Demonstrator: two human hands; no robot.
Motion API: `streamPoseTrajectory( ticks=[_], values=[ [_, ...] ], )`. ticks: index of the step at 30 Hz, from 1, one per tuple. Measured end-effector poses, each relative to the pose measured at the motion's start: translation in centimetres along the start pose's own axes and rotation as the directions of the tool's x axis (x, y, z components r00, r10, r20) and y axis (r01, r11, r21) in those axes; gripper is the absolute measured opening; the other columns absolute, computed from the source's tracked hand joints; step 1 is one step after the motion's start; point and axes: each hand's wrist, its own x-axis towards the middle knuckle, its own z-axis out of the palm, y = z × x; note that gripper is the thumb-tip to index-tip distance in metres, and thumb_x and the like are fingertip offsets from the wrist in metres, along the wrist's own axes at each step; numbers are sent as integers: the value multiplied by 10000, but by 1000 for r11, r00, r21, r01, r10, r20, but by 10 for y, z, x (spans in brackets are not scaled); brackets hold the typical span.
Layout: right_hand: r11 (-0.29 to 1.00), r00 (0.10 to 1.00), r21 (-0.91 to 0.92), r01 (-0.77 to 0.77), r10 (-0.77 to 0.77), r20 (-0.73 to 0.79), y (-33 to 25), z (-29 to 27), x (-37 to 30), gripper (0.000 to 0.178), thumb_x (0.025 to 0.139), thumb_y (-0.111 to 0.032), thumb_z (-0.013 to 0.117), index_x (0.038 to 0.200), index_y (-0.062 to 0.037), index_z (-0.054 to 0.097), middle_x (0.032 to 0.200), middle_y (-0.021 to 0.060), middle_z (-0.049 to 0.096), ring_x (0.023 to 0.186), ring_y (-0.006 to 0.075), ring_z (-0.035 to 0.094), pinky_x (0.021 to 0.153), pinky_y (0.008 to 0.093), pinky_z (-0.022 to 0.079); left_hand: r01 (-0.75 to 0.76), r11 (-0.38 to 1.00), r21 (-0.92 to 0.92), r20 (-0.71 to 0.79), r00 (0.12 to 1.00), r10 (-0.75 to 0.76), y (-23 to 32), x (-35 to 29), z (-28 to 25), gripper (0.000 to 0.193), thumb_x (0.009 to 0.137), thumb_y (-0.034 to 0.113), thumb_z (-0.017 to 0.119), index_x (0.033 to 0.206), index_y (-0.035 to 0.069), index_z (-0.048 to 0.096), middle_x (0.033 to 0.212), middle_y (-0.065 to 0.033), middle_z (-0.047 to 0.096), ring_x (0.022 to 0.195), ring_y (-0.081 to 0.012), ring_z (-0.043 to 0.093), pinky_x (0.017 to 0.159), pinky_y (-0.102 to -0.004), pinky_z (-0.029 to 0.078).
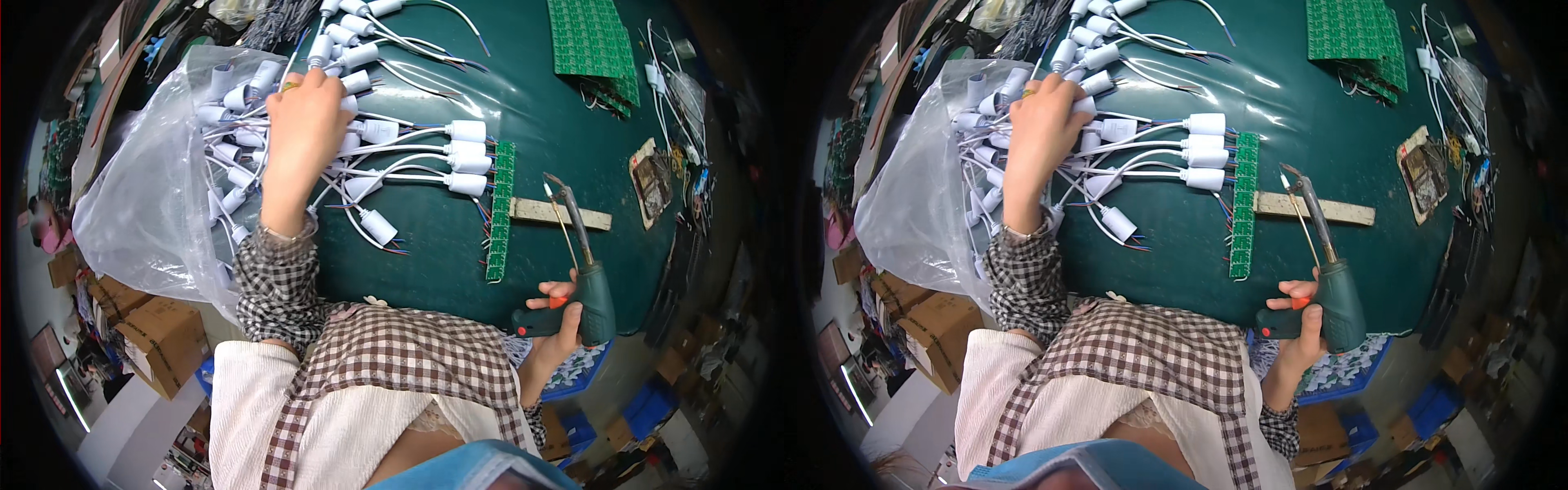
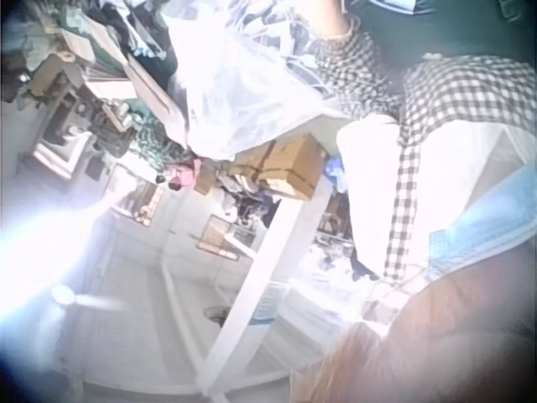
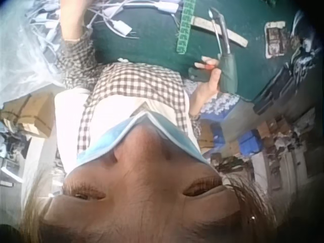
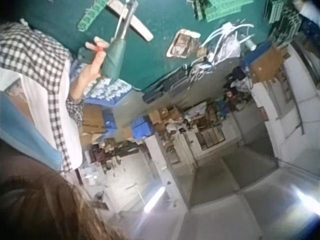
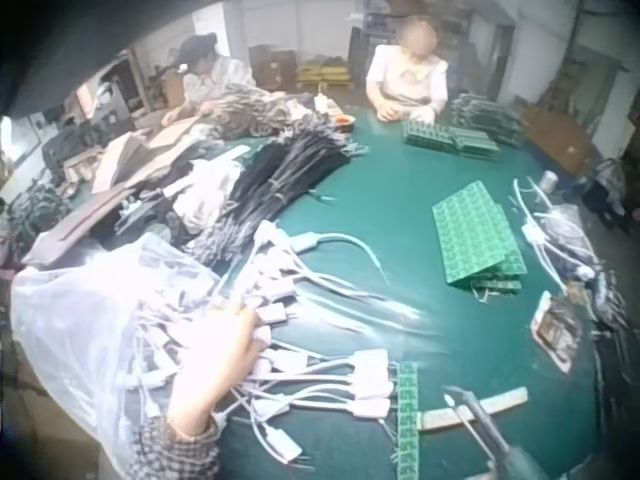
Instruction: The person solders wired components to a circuit board using a soldering iron, places the assembled board into a crate, and then aligns and solders wired components onto another circuit board.
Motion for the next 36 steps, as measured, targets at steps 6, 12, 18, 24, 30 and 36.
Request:
streamPoseTrajectory(
  ticks=[6,12,18,24,30,36],
  values=[
    [998,999,53,-43,44,-29,4,-6,4,536,954,-269,534,1283,137,417,922,138,587,908,248,626,599,317,609,-298,728,-618,-521,849,-95,13,6,-27,249,874,31,641,1117,2,594,1020,-117,649,967,-219,616,857,-325,473],
    [997,1000,74,-14,14,0,4,-8,5,573,956,-300,538,1280,151,400,915,148,587,888,249,631,567,297,612,-681,686,-256,-556,685,471,77,6,-68,356,734,-145,618,1070,-30,631,1079,-134,642,902,-243,619,748,-317,505],
    [997,998,58,-46,49,-39,4,-10,-3,597,949,-320,534,1284,156,401,922,146,588,895,252,627,574,290,610,-342,691,-636,-49,912,407,120,-42,3,193,759,79,674,936,50,605,809,-93,561,675,-289,593,580,-379,467],
    [996,997,56,-65,68,-37,7,-16,-5,612,950,-319,526,1293,169,386,938,156,587,913,263,614,586,292,604,-239,772,-589,52,942,331,128,-45,12,193,774,95,681,943,43,603,825,-109,585,683,-303,598,582,-379,459],
    [994,997,86,-73,72,7,9,-18,-6,620,958,-314,512,1306,177,365,978,174,586,938,274,603,609,299,602,-244,806,-539,6,956,293,136,-47,23,177,774,107,681,903,42,577,813,-115,559,665,-318,584,561,-396,456],
    [995,997,79,-68,65,32,8,-18,-5,599,957,-286,519,1308,174,363,992,190,590,960,296,618,619,306,606,-255,827,-501,49,946,322,135,-46,19,165,782,101,666,901,33,574,812,-125,547,663,-325,579,567,-398,455]
  ],
)
